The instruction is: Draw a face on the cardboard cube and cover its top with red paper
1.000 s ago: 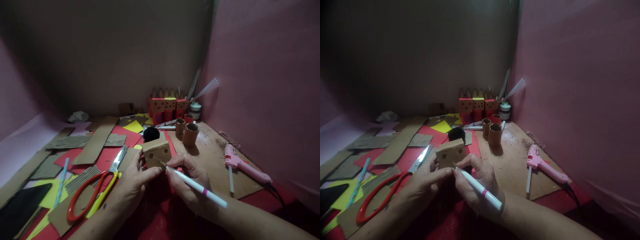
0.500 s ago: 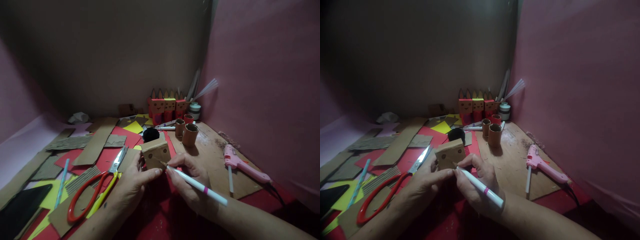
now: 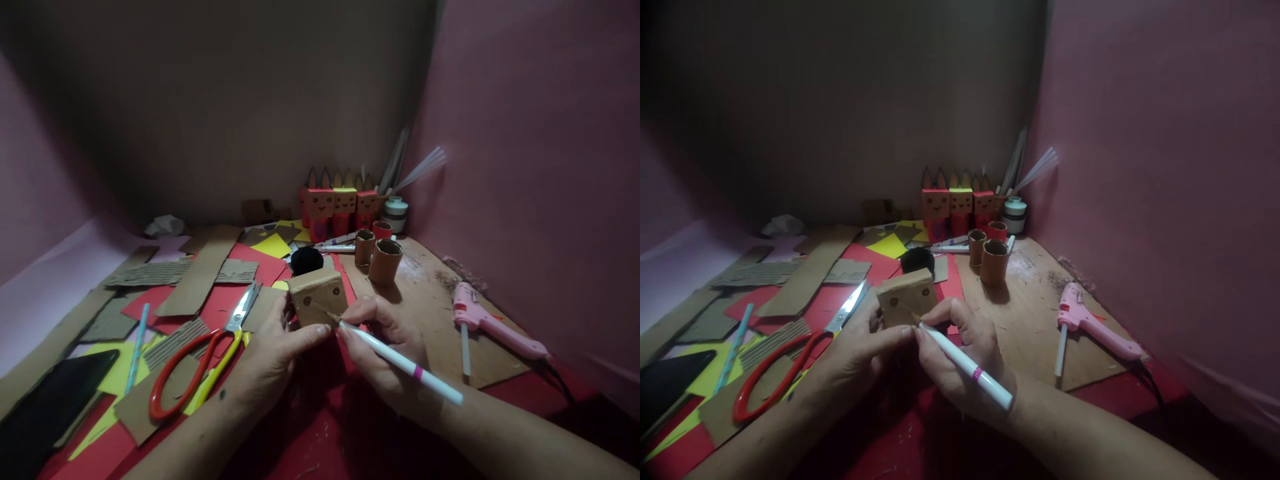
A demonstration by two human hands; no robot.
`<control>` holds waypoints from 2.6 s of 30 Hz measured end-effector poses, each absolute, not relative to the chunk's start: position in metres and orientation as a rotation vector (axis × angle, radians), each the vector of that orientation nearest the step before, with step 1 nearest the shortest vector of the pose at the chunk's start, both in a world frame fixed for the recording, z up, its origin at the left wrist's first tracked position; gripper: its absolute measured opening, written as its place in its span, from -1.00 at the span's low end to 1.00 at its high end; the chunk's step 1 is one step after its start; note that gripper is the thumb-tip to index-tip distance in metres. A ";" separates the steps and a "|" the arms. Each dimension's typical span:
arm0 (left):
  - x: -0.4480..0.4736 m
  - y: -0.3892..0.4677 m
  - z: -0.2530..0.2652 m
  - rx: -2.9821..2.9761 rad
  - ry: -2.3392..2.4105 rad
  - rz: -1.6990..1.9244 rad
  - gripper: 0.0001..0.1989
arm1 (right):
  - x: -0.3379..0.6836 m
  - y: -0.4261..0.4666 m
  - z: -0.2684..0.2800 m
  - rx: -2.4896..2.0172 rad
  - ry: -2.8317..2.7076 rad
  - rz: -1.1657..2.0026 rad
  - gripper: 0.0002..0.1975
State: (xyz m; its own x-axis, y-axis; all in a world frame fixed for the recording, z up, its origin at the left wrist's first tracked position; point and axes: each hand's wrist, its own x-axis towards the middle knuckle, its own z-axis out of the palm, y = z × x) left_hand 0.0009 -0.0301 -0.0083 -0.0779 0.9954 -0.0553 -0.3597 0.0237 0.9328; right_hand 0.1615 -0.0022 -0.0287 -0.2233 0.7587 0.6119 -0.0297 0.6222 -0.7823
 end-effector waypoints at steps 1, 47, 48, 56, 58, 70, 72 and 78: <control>0.001 -0.030 -0.008 0.871 1.021 1.385 -0.41 | 0.161 -0.002 -0.028 -0.596 -1.653 0.802 -0.93; 0.001 -0.029 -0.013 0.810 1.010 1.397 -0.33 | 0.157 -0.002 -0.036 -0.711 -1.627 0.793 -0.88; 0.001 -0.029 -0.013 0.811 1.005 1.400 -0.34 | 0.157 -0.002 -0.036 -0.725 -1.620 0.773 -0.88; 0.000 -0.028 -0.015 0.903 1.014 1.402 -0.37 | 0.156 -0.002 -0.033 -0.765 -1.605 0.739 -0.88; 0.001 -0.028 -0.014 0.892 1.027 1.393 -0.38 | 0.156 -0.002 -0.033 -0.769 -1.609 0.722 -0.88; 0.003 -0.031 -0.009 0.814 1.008 1.383 -0.36 | 0.157 -0.003 -0.029 -0.783 -1.613 0.734 -0.93; 0.003 -0.031 -0.008 0.821 1.014 1.375 -0.36 | 0.157 -0.003 -0.029 -0.799 -1.611 0.733 -0.94; 0.004 -0.032 -0.007 0.837 1.030 1.383 -0.36 | 0.155 -0.004 -0.023 -0.860 -1.585 0.775 -0.94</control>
